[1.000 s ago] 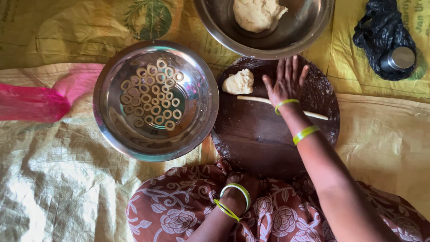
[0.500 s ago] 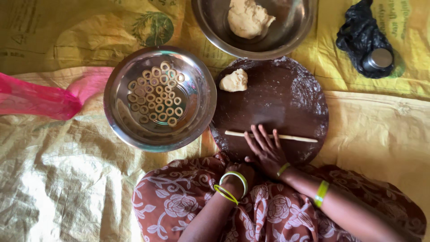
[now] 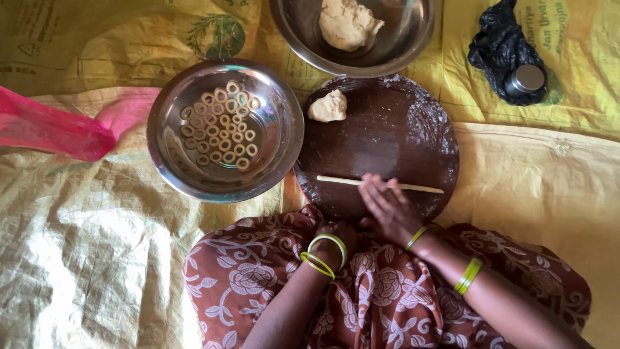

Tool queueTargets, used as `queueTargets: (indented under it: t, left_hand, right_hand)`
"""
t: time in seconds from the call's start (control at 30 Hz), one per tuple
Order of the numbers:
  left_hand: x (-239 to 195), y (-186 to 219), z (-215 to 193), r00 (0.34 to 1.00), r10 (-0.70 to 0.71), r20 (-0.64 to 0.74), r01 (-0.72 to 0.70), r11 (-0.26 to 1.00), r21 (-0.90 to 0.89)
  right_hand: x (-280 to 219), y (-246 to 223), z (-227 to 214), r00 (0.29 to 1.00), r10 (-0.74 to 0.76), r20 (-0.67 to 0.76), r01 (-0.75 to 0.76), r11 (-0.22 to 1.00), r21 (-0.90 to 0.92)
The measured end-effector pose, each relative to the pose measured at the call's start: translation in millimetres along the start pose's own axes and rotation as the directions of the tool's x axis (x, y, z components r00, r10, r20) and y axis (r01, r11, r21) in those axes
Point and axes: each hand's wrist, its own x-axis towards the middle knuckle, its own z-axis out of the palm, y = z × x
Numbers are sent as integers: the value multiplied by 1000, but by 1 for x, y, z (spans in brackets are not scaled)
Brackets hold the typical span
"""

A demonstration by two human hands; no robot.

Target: The person rolls a small piece of dough into a long thin rope on a wooden board, then joins the ends to form a ring and places it into a metal bowl. This process is repeated multiple times.

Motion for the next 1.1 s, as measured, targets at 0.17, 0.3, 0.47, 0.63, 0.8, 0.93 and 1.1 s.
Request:
queueTargets:
  t: [0.17, 0.3, 0.47, 0.63, 0.8, 0.93, 1.1]
  left_hand:
    - [1, -3, -5, 996, -38, 79, 45, 995, -87]
    - [0, -3, -14, 990, -48, 136, 65, 990, -126]
    - [-1, -4, -17, 990, 9, 142, 10, 991, -136]
    - [1, -1, -14, 986, 22, 163, 6, 986, -168]
    - [-2, 0, -18, 995, 27, 96, -12, 988, -156]
    - [-17, -9, -53, 981, 13, 193, 8, 994, -108]
    - [-44, -48, -98, 959, -276, 59, 278, 960, -28]
  right_hand:
    - [47, -4, 12, 1000, -2, 14, -2, 950, 313]
    - [83, 29, 16, 994, 87, 72, -99, 977, 188]
    - [81, 23, 19, 998, -13, 66, -4, 969, 248]
    - [41, 7, 9, 985, -154, 73, 128, 952, 279]
    - [61, 5, 28, 977, -211, 37, 190, 935, 299]
    - [107, 32, 46, 993, -66, 98, 42, 972, 230]
    - [122, 40, 42, 995, -97, 8, 93, 972, 214]
